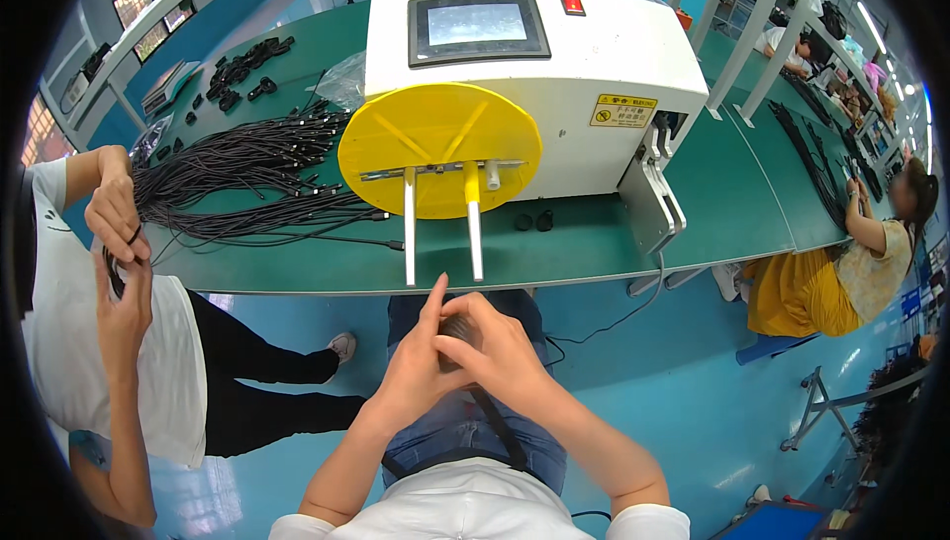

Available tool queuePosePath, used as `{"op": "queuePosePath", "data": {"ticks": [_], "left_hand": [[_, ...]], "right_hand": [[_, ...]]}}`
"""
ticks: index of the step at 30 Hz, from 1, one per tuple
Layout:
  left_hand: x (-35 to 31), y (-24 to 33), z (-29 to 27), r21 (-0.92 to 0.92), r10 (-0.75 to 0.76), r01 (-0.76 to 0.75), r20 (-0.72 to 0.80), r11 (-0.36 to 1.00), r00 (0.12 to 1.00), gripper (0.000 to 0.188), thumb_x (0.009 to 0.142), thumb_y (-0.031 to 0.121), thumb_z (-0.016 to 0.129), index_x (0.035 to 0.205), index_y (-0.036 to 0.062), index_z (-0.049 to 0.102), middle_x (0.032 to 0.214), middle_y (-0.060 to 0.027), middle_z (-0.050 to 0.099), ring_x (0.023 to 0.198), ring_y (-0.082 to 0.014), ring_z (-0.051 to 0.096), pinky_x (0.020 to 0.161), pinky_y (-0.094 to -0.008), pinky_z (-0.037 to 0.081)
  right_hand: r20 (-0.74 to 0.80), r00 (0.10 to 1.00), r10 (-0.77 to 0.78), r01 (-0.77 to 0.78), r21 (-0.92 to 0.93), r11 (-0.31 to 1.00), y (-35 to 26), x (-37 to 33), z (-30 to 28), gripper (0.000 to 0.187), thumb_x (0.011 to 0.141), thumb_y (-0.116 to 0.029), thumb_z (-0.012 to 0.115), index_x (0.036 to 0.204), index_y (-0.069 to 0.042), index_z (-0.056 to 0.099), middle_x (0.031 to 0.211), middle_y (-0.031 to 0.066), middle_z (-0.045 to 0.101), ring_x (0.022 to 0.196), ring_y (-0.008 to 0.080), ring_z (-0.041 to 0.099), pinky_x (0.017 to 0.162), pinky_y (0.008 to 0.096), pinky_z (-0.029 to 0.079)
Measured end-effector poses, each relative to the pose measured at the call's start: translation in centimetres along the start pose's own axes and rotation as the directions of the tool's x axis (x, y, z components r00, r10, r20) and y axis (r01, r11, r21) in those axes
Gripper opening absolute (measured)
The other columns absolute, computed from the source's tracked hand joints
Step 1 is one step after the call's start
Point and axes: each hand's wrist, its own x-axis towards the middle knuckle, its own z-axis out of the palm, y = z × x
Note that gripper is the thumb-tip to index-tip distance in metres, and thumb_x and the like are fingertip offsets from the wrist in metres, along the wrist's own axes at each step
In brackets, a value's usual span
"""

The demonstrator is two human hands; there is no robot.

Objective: Using a machine to coil wires and bundling them.

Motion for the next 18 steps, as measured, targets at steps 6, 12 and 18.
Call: {"op": "queuePosePath", "data": {"ticks": [6, 12, 18], "left_hand": [[-0.1, -3.3, 0.2, -0.546, -0.104, 0.211, 0.220, 0.810, 0.970, 0.056, 0.086, 0.015, 0.059, 0.135, 0.0011, 0.034, 0.106, -0.0102, 0.054, 0.085, -0.0179, 0.057, 0.069, -0.0271, 0.047], [-0.2, -4.6, 0.4, -0.776, 0.012, 0.297, 0.365, 0.556, 0.931, 0.040, 0.092, 0.018, 0.049, 0.128, 0.0031, 0.040, 0.095, -0.0080, 0.053, 0.076, -0.0124, 0.052, 0.059, -0.0241, 0.043], [0.6, -2.9, 0.4, -0.787, -0.032, 0.385, 0.423, 0.482, 0.905, 0.040, 0.092, 0.033, 0.051, 0.118, 0.0037, 0.044, 0.086, -0.0060, 0.054, 0.070, -0.0109, 0.049, 0.053, -0.0243, 0.040]], "right_hand": [[0.282, 0.928, 0.242, -0.353, 0.464, 0.813, -1.0, 0.7, -2.4, 0.025, 0.086, -0.004, 0.056, 0.110, 0.004, 0.058, 0.083, 0.0101, 0.064, 0.072, 0.0189, 0.066, 0.069, 0.0315, 0.053], [0.287, 0.941, 0.182, -0.203, 0.045, 0.978, -2.1, 1.4, -2.9, 0.027, 0.086, -0.004, 0.056, 0.111, 0.004, 0.059, 0.080, 0.0109, 0.065, 0.068, 0.0214, 0.067, 0.064, 0.0321, 0.054], [0.270, 0.962, 0.048, 0.048, -0.341, 0.939, -2.6, 1.8, -2.8, 0.028, 0.082, 0.005, 0.056, 0.110, 0.005, 0.061, 0.073, 0.0086, 0.064, 0.065, 0.0117, 0.064, 0.059, 0.0246, 0.053]]}}
